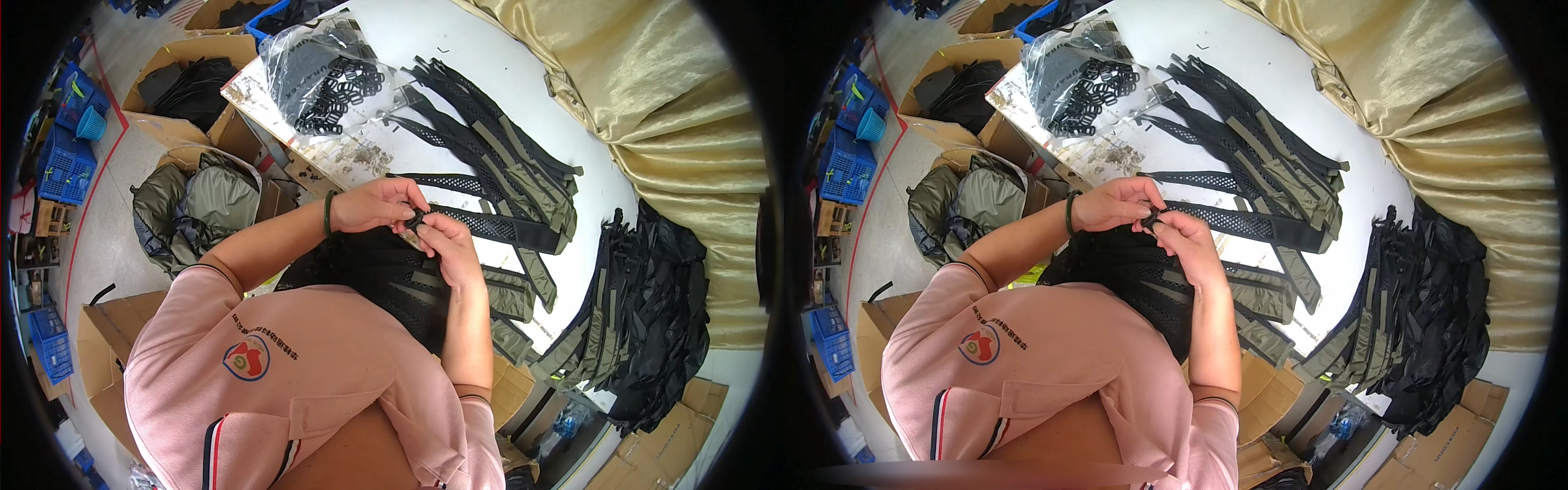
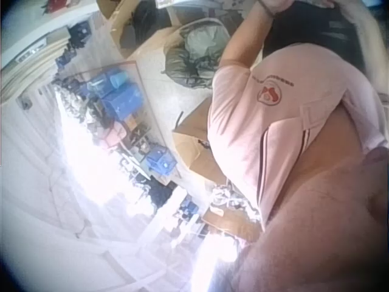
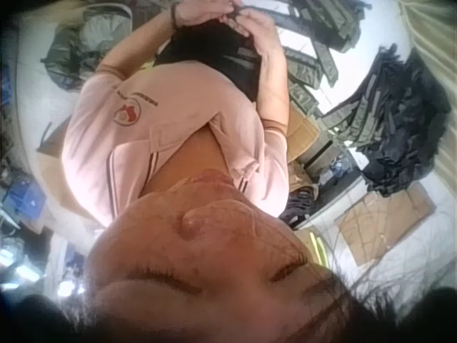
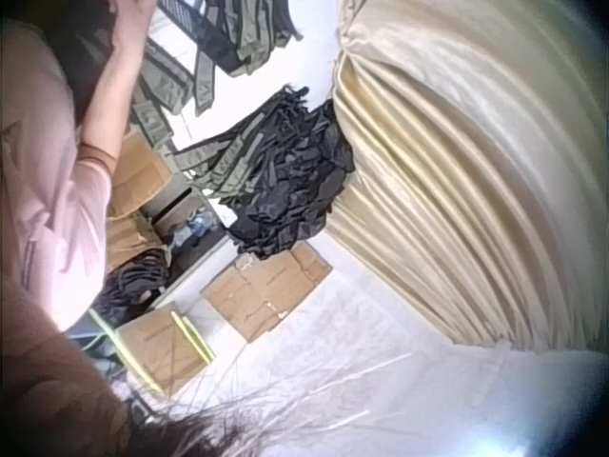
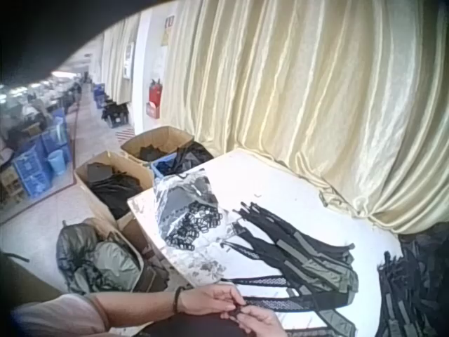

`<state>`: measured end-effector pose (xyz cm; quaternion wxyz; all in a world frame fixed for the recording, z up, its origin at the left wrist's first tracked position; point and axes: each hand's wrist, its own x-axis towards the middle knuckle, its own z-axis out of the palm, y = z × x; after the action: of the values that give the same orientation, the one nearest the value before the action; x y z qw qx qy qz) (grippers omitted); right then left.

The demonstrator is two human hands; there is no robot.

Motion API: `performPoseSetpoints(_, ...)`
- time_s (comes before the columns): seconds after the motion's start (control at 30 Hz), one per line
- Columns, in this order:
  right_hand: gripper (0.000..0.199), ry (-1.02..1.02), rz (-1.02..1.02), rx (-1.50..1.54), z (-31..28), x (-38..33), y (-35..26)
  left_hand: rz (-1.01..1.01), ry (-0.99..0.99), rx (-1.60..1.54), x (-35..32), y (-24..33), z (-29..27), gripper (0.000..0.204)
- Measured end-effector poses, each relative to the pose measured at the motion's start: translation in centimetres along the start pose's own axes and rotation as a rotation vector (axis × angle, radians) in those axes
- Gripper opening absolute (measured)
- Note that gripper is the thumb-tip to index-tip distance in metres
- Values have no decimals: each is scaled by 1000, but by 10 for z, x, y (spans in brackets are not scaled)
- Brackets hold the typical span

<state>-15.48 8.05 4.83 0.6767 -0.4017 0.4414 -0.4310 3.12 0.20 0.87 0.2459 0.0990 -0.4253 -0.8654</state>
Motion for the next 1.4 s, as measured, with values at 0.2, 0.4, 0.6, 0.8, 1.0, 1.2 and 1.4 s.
performPoseSetpoints(0.2,5,45,-318,-514,4,-5,-5,-66,7,-23,-1,1,0,20)
performPoseSetpoints(0.4,3,181,-105,-276,8,-6,1,-87,64,62,0,1,-3,20)
performPoseSetpoints(0.6,17,167,-208,-103,14,-6,0,-82,124,36,1,5,7,19)
performPoseSetpoints(0.8,18,325,-591,-662,9,3,12,-43,241,-374,1,-11,21,13)
performPoseSetpoints(1.0,15,425,-794,-803,15,-6,10,70,410,255,6,-13,28,11)
performPoseSetpoints(1.2,21,257,-166,28,11,-8,9,153,426,365,9,-16,30,10)
performPoseSetpoints(1.4,27,281,-77,155,5,-6,18,200,387,527,4,-16,32,10)
